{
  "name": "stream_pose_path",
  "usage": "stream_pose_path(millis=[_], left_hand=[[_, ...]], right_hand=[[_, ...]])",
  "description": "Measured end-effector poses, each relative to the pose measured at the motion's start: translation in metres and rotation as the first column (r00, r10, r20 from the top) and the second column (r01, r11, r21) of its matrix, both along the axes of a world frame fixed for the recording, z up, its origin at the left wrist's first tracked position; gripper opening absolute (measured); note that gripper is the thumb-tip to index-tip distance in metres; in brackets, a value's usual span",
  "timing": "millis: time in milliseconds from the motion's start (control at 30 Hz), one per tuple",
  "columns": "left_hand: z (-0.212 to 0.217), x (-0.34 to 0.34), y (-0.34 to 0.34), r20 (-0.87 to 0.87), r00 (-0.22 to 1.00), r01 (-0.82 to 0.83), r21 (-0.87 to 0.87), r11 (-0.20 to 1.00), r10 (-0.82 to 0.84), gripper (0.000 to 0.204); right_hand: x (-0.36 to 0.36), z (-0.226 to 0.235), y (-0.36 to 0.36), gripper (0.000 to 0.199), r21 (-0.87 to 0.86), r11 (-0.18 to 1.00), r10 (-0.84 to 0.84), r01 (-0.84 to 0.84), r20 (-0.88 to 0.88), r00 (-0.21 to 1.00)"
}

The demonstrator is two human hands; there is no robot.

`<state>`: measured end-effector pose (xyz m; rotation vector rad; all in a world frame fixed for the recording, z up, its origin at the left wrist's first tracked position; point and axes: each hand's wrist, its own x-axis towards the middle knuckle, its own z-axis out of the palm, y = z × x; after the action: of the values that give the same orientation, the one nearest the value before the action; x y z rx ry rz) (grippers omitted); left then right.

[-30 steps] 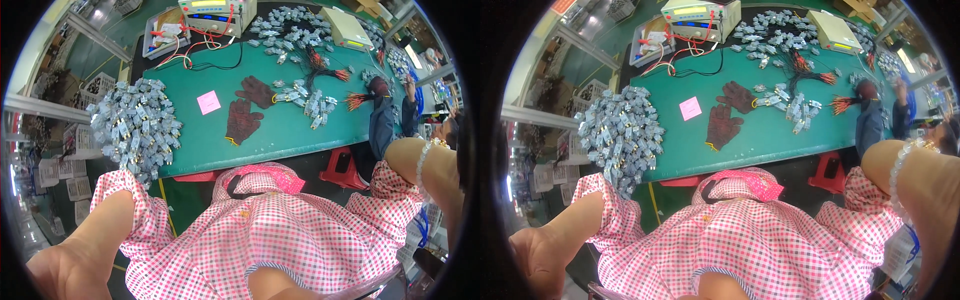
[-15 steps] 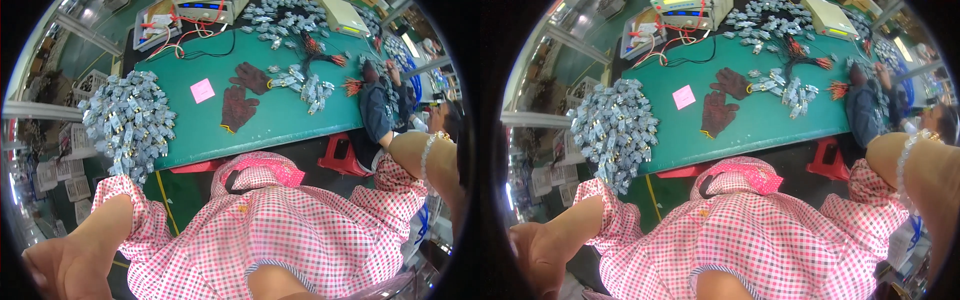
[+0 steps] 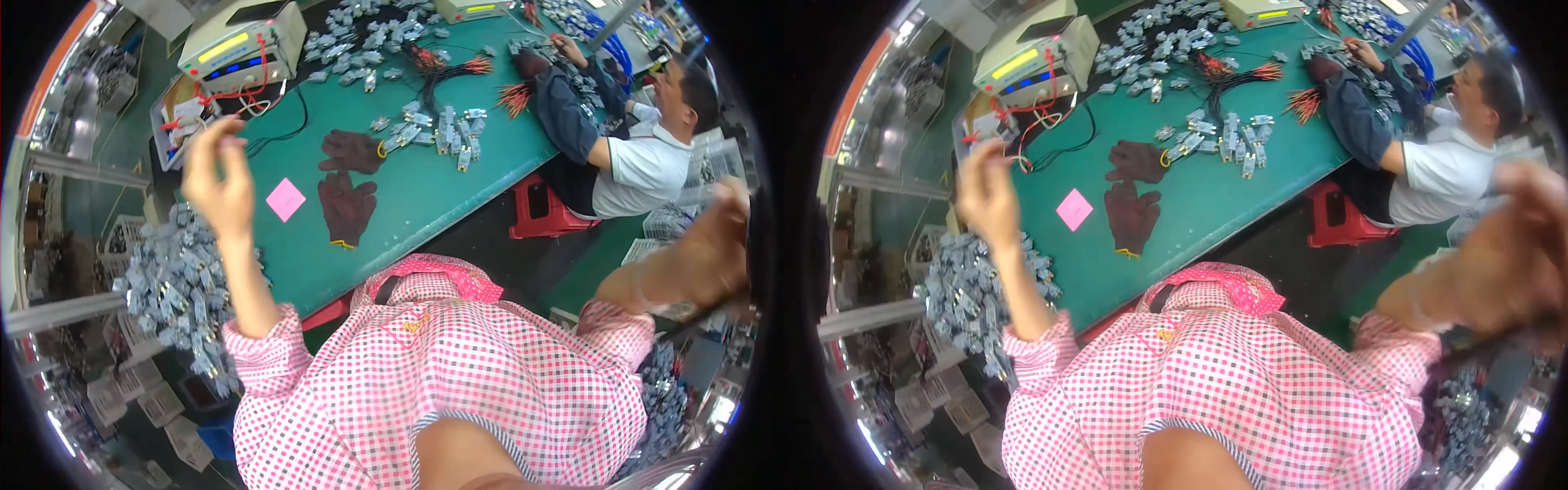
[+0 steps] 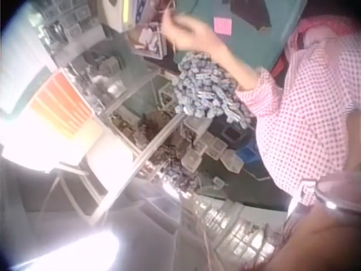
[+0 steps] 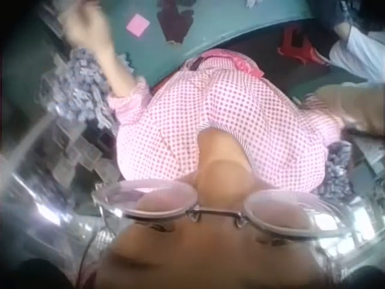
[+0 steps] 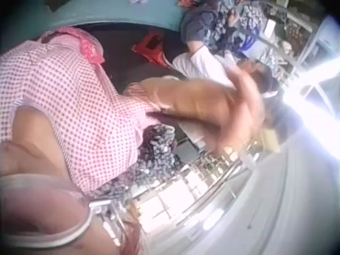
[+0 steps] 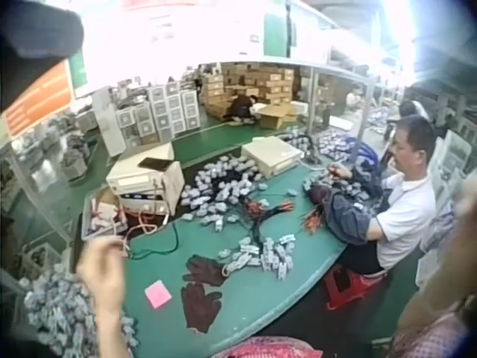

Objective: The recorder is seen assembling, testing, and labeling electronic components at a manufacturing workstation.

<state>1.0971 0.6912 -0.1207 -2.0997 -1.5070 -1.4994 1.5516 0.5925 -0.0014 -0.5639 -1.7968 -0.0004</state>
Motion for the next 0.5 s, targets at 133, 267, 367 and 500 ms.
stream_pose_path(millis=[133, 267, 367, 500], left_hand=[[-0.239, -0.085, 0.036, -0.634, 0.762, -0.495, -0.437, 0.751, 0.133, 0.079], [-0.359, -0.107, 0.009, -0.707, 0.671, -0.581, -0.688, 0.435, -0.222, 0.089], [-0.379, -0.101, 0.011, -0.784, 0.603, -0.631, -0.582, 0.513, -0.149, 0.065], [-0.389, -0.104, 0.024, -0.907, 0.415, -0.677, -0.365, 0.639, -0.078, 0.033]], right_hand=[[-0.037, -0.109, -0.003, 0.015, -0.18, 0.819, -0.562, 0.545, -0.053, 0.826], [-0.012, -0.197, -0.045, 0.016, -0.61, 0.519, -0.783, 0.6, -0.056, 0.62], [-0.012, -0.218, -0.063, 0.018, -0.674, 0.339, -0.899, 0.656, -0.025, 0.438], [-0.022, -0.219, -0.057, 0.019, -0.685, 0.332, -0.913, 0.649, -0.062, 0.402]])
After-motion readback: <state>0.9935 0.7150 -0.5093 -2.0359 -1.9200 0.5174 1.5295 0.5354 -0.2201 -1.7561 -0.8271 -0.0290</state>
